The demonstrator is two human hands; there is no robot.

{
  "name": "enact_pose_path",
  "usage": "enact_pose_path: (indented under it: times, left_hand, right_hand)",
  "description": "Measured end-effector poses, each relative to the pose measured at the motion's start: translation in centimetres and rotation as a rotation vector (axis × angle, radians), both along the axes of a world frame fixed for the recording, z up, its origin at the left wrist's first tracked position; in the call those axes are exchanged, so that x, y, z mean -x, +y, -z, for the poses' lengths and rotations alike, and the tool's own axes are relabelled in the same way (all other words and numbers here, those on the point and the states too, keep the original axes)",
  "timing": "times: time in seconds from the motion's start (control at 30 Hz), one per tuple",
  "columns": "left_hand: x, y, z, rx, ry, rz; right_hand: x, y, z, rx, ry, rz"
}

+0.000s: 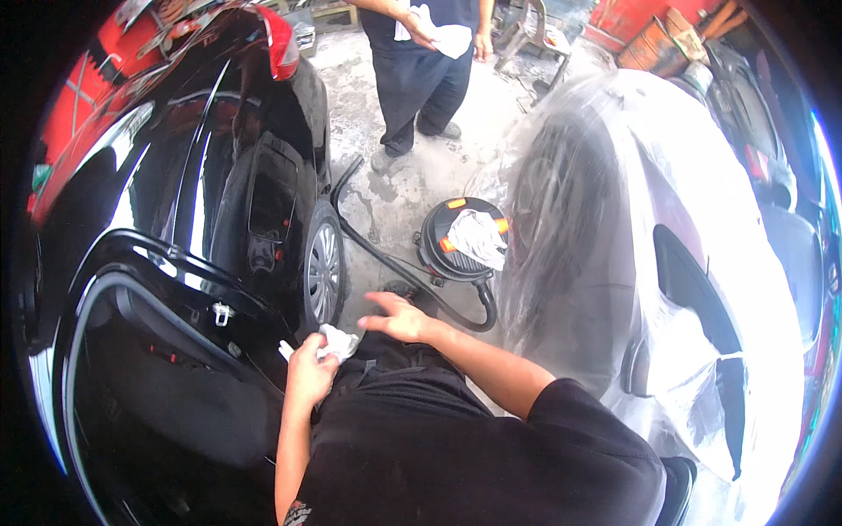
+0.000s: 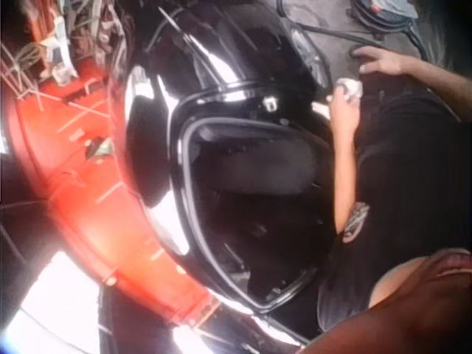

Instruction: The person wipes the interior door frame, seat, and door panel of a black car using a white cloth. They then spray a cleaning solution from a black bottle onto the cloth and continue wiping the door frame and weather stripping.

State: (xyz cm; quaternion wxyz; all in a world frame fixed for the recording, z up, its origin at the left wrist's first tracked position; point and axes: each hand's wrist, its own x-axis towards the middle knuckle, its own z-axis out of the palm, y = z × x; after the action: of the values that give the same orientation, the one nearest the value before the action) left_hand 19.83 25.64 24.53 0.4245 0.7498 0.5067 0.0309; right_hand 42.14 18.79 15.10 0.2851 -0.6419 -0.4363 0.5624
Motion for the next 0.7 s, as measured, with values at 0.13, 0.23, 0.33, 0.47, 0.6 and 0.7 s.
enact_pose_path:
  times: [0.13,0.23,0.33,0.47,0.6,0.7]
  left_hand:
    - [3.1,-1.6,-0.7,-0.033,-0.312,-0.160]
    - [3.6,-0.8,-0.5,-0.167,-0.323,-0.431]
    - [1.7,0.3,-2.8,-0.159,-0.093,-0.420]
    - [-1.5,0.7,-4.0,0.142,-0.280,-0.176]
    - [-5.0,1.0,-6.2,0.274,-0.996,-0.690]
    - [-5.4,2.0,-6.5,0.134,-0.891,-0.662]
  right_hand:
    - [2.6,4.8,-6.2,-0.502,0.063,-0.423]
    - [3.2,6.5,-9.3,-0.485,0.130,-0.386]
    - [2.6,7.3,-11.3,-0.361,0.561,-0.299]
    - [2.1,10.0,-11.5,-0.429,0.901,-0.165]
    - [-0.9,12.8,-10.4,-0.254,0.921,-0.210]
    - [-0.7,13.6,-9.3,-0.411,0.668,-0.243]
